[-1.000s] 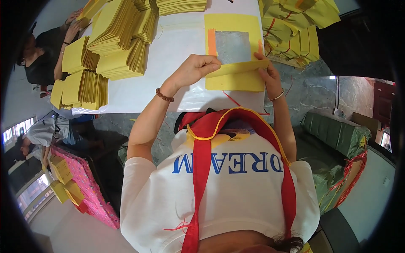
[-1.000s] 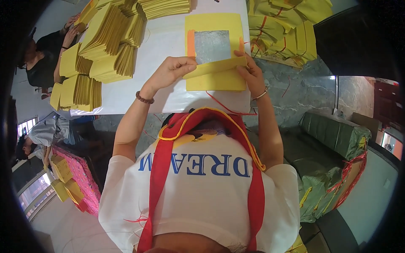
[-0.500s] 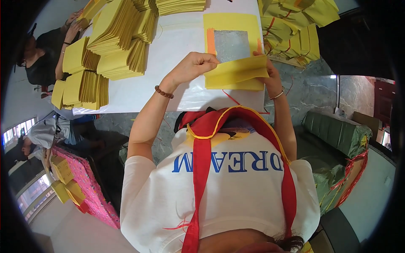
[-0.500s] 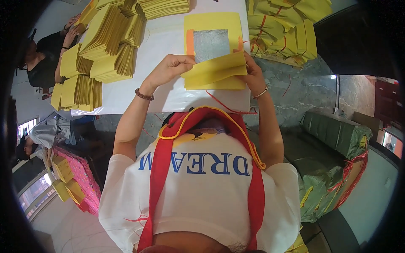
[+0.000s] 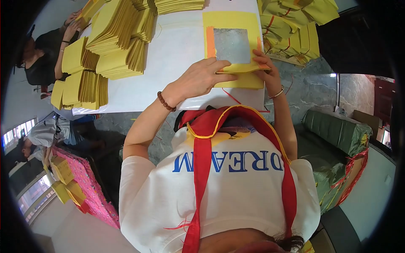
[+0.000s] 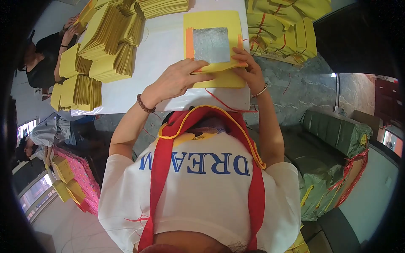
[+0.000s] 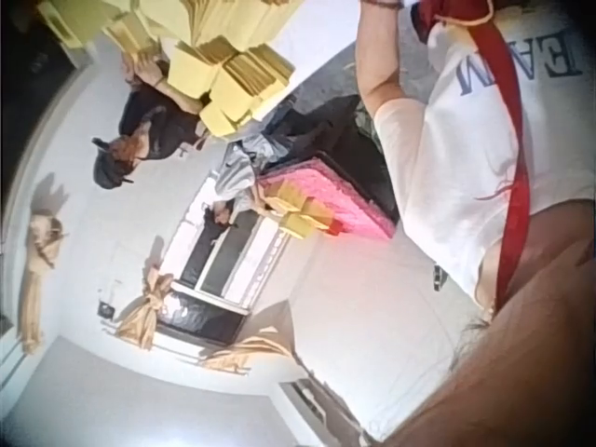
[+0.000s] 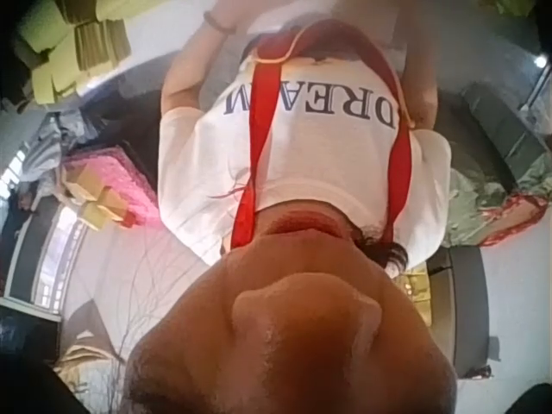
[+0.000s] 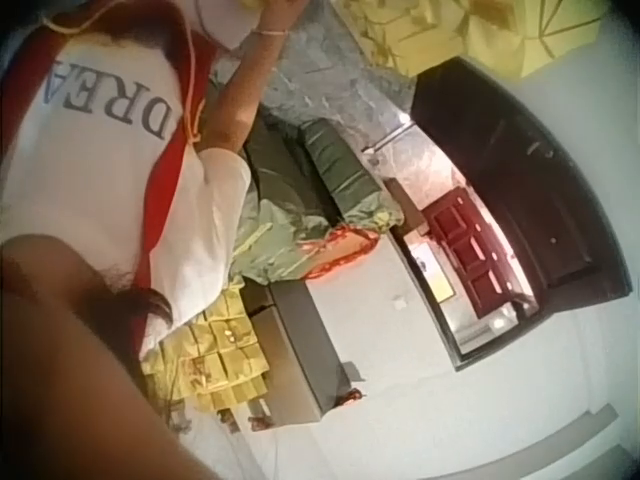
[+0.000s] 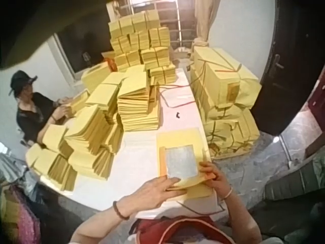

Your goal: Organizing and stacking yellow joss paper on a table in a manual production facility.

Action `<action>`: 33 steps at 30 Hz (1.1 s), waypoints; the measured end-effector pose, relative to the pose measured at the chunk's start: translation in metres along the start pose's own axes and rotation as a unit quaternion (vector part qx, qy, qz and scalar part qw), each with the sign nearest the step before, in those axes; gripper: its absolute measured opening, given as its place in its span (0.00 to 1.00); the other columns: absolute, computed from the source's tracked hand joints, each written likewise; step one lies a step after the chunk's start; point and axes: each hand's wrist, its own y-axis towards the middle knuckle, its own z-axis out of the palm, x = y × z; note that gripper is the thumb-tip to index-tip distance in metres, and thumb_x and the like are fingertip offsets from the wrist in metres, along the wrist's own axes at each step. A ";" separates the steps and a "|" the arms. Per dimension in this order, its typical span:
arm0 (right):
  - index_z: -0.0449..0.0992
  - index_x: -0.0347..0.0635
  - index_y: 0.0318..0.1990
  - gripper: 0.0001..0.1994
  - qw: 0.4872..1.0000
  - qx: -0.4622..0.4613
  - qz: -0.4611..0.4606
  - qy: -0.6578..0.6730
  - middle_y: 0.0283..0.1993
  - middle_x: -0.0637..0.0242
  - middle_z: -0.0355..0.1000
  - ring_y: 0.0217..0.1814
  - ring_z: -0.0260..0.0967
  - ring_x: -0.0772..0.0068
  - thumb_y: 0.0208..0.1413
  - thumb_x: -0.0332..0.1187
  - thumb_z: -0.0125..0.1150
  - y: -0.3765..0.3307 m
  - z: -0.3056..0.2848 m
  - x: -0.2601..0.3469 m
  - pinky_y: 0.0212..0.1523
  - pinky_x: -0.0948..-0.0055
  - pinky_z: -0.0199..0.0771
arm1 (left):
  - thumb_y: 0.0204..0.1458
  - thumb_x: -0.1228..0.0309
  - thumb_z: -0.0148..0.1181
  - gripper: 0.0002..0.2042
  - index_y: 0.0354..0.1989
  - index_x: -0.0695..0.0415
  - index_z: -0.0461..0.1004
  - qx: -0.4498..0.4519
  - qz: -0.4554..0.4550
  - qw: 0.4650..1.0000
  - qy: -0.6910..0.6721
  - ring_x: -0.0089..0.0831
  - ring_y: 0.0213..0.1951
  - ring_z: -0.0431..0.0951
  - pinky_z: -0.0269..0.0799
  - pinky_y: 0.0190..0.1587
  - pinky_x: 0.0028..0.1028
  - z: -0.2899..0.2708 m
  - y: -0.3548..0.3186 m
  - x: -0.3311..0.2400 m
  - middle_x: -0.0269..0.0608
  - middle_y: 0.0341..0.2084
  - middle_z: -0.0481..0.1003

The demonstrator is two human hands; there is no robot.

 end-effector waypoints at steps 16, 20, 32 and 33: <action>0.72 0.39 0.49 0.14 0.999 -0.007 0.027 0.038 0.65 0.68 0.58 0.63 0.58 0.74 0.54 0.26 0.53 -0.002 0.000 -0.001 0.60 0.72 0.59 | 0.45 0.63 0.62 0.20 0.47 0.55 0.71 0.002 0.024 0.995 -0.096 0.41 0.47 0.67 0.66 0.50 0.35 0.001 -0.006 0.014 0.43 0.46 0.69; 0.72 0.40 0.50 0.15 0.999 0.014 -0.005 0.029 0.65 0.66 0.57 0.64 0.57 0.71 0.54 0.27 0.54 0.002 -0.007 -0.006 0.62 0.69 0.57 | 0.50 0.69 0.58 0.10 0.40 0.58 0.73 -0.033 0.035 0.997 -0.065 0.39 0.42 0.72 0.71 0.44 0.34 -0.002 -0.005 0.015 0.44 0.45 0.70; 0.69 0.39 0.55 0.21 0.996 -0.019 0.000 0.089 0.64 0.67 0.58 0.63 0.56 0.75 0.52 0.24 0.59 -0.001 -0.001 -0.022 0.61 0.73 0.56 | 0.50 0.72 0.57 0.14 0.46 0.59 0.69 -0.196 -0.161 0.925 -0.282 0.45 0.43 0.72 0.69 0.46 0.34 0.009 -0.007 0.008 0.44 0.45 0.71; 0.69 0.39 0.55 0.20 0.994 -0.020 -0.007 0.106 0.64 0.67 0.58 0.63 0.56 0.76 0.52 0.23 0.58 -0.001 -0.001 -0.023 0.61 0.74 0.56 | 0.50 0.71 0.59 0.17 0.49 0.58 0.69 -0.191 -0.167 0.935 -0.247 0.44 0.45 0.71 0.66 0.50 0.35 0.010 -0.008 0.010 0.44 0.46 0.71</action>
